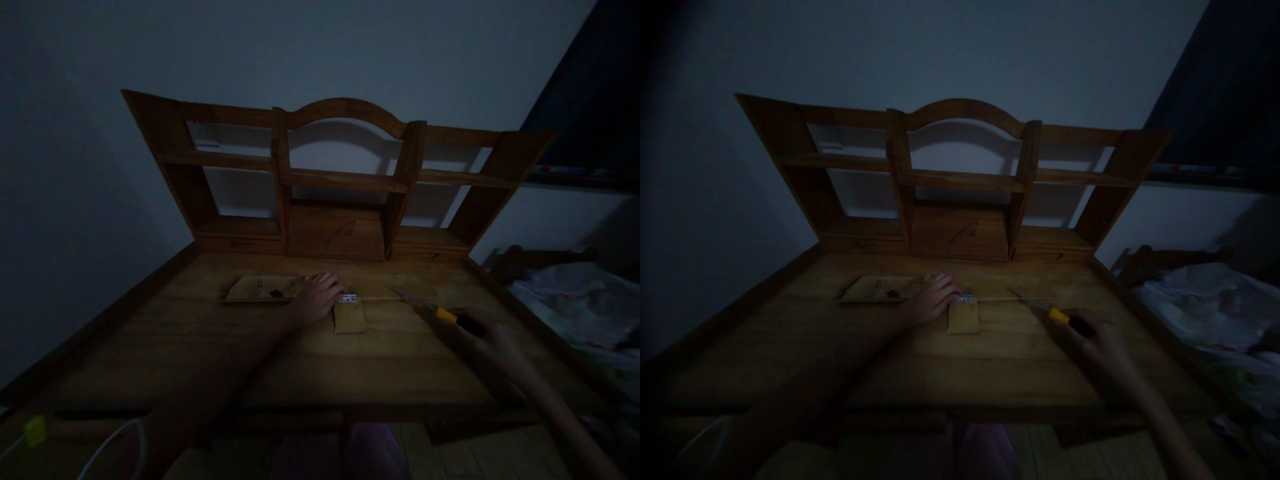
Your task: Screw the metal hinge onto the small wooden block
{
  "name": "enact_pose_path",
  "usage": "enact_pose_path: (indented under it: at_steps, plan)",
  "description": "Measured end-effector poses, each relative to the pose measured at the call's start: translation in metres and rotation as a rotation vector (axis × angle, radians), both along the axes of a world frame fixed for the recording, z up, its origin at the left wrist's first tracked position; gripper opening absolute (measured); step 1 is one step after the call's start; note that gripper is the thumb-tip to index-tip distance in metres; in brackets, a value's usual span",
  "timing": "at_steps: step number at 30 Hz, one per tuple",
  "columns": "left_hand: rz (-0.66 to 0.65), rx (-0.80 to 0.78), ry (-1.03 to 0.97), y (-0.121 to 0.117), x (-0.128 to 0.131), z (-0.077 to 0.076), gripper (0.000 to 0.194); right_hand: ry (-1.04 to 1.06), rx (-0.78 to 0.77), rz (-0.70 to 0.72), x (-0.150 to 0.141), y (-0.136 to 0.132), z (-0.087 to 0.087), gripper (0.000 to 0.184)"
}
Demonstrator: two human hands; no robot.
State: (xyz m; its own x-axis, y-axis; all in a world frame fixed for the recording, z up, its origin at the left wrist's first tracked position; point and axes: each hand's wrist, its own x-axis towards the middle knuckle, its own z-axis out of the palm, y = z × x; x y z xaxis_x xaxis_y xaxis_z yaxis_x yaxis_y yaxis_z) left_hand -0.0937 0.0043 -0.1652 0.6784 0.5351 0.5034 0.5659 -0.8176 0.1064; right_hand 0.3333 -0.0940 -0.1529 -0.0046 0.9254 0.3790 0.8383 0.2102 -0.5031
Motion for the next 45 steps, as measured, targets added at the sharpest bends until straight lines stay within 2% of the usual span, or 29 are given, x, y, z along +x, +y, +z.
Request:
enact_pose_path:
  at_steps: [4, 6, 11, 16, 19, 22, 26, 28, 31, 35, 40, 42, 45]
  plan:
    - [-0.020, -0.034, 0.007, -0.001, -0.001, -0.001, 0.029, 0.049, -0.124, -0.012, -0.012, -0.007, 0.001, 0.038]
    - [-0.029, -0.048, 0.009, -0.002, -0.002, 0.000, 0.030, 0.055, -0.161, 0.024, -0.019, -0.010, 0.003, 0.040]
    - [-0.037, -0.052, 0.007, -0.004, -0.004, 0.005, 0.027, 0.019, -0.132, 0.137, -0.023, -0.011, -0.002, 0.039]
    - [-0.045, -0.035, 0.021, -0.003, -0.001, 0.002, 0.024, -0.006, -0.129, 0.249, -0.017, 0.007, -0.010, 0.036]
    - [-0.019, -0.017, 0.039, -0.001, 0.002, -0.003, 0.024, -0.021, -0.086, 0.309, -0.021, 0.026, -0.007, 0.033]
    - [0.000, 0.002, 0.053, -0.001, 0.003, -0.004, 0.022, -0.084, -0.062, 0.391, -0.046, 0.043, 0.008, 0.029]
    - [0.011, 0.032, 0.094, -0.003, 0.002, -0.002, 0.020, -0.213, 0.116, 0.437, -0.107, 0.060, 0.030, 0.032]
    - [0.016, 0.058, 0.127, -0.004, 0.002, -0.001, 0.020, -0.240, 0.154, 0.460, -0.136, 0.066, 0.033, 0.034]
    - [0.018, 0.101, 0.156, -0.001, 0.000, -0.003, 0.018, -0.260, 0.149, 0.473, -0.162, 0.069, 0.024, 0.037]
    - [0.026, 0.108, 0.190, 0.006, -0.002, -0.010, 0.017, -0.176, 0.053, 0.472, -0.161, 0.067, 0.008, 0.042]
    - [0.024, 0.067, 0.173, 0.008, -0.004, -0.012, 0.019, -0.095, -0.120, 0.566, -0.153, 0.062, 0.006, 0.037]
    - [0.025, 0.044, 0.183, 0.005, -0.004, -0.008, 0.019, -0.122, -0.159, 0.600, -0.156, 0.060, 0.008, 0.046]
    - [0.029, 0.011, 0.213, 0.002, -0.005, -0.004, 0.018, -0.299, -0.121, 0.601, -0.162, 0.057, 0.009, 0.063]
